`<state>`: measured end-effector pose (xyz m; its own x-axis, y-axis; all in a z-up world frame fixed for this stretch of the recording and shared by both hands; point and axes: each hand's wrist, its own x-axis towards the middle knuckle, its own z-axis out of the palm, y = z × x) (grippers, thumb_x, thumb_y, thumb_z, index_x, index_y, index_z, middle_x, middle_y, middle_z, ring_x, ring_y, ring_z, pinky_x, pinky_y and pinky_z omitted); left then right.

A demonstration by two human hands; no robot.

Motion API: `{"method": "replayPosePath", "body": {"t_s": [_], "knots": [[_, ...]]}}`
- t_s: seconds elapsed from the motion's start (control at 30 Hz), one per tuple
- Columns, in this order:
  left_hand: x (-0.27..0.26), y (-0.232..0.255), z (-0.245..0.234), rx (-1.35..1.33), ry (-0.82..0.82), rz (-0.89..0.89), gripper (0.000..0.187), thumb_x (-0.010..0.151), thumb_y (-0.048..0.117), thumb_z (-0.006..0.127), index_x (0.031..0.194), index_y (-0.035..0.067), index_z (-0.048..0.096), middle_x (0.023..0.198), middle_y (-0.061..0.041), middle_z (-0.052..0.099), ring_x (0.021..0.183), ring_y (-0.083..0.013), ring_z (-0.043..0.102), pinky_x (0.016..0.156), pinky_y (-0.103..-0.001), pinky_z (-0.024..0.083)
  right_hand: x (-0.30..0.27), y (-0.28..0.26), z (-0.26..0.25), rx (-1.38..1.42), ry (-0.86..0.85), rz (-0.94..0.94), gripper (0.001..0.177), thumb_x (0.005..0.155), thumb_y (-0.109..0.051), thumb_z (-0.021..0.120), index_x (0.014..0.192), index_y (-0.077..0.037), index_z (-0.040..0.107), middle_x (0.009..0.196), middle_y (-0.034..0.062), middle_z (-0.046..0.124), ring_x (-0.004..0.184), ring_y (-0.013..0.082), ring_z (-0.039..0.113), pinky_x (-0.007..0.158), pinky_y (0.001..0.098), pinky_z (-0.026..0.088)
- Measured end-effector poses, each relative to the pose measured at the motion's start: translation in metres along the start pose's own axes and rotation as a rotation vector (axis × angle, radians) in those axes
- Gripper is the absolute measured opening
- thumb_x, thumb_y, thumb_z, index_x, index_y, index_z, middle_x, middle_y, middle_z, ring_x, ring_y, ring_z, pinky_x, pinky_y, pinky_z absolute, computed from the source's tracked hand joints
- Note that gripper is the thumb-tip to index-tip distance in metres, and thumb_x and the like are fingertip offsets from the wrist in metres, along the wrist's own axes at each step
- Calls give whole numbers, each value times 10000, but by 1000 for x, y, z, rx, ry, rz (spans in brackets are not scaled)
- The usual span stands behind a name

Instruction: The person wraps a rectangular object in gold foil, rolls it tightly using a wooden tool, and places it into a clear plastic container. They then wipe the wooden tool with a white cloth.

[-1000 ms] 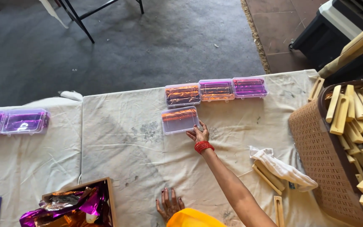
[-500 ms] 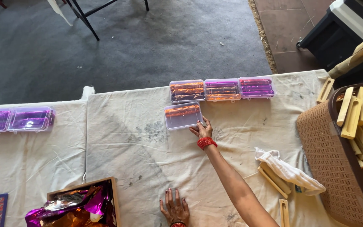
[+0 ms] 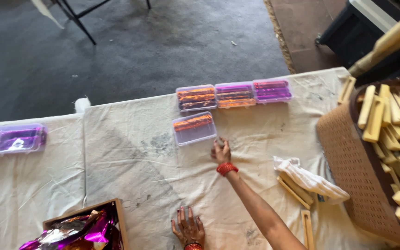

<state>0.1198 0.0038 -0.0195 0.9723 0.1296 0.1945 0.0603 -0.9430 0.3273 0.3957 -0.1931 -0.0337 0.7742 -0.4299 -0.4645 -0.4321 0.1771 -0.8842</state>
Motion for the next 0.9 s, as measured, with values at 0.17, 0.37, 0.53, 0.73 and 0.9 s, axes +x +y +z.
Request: {"method": "replayPosePath", "body": {"t_s": [0.17,0.37,0.53,0.73,0.9], "knots": [[2,5,-7,-11,54,47,556,870,344,602,1402,204,523,1543,-82,439,1446,-255,391,1190,-604,231,-92,89,-71,-531,-4,-576,205,955,-148,690,1149,-82,696,1017,115,710,900,248,700,796,366,589],[2,17,-16,36,41,53,514,898,334,631,1383,182,554,1545,-91,457,1473,-255,407,1206,-609,257,-188,78,-225,-794,-764,-749,163,920,-71,681,1081,-76,705,1122,142,653,1032,325,651,903,411,547],[-3,21,-31,70,-7,56,505,982,293,613,1462,155,534,1620,-98,406,1551,-257,365,1262,-595,222,-181,56,-370,-593,-112,-334,250,1008,-246,605,1166,-94,725,1192,114,713,1093,279,679,920,392,553],[-12,3,-9,135,24,118,488,1000,311,614,1458,160,537,1624,-111,384,1558,-264,331,1251,-588,212,-151,41,-428,-1113,180,-636,404,952,-248,647,1341,-137,635,1211,161,690,1110,338,648,955,471,534],[5,-22,1,29,-57,109,499,878,386,660,1327,179,586,1544,-95,410,1468,-250,341,1148,-583,238,-115,53,-406,-1306,151,-629,724,841,-212,704,1515,-167,445,1268,197,615,1166,409,575,977,531,494]]}}
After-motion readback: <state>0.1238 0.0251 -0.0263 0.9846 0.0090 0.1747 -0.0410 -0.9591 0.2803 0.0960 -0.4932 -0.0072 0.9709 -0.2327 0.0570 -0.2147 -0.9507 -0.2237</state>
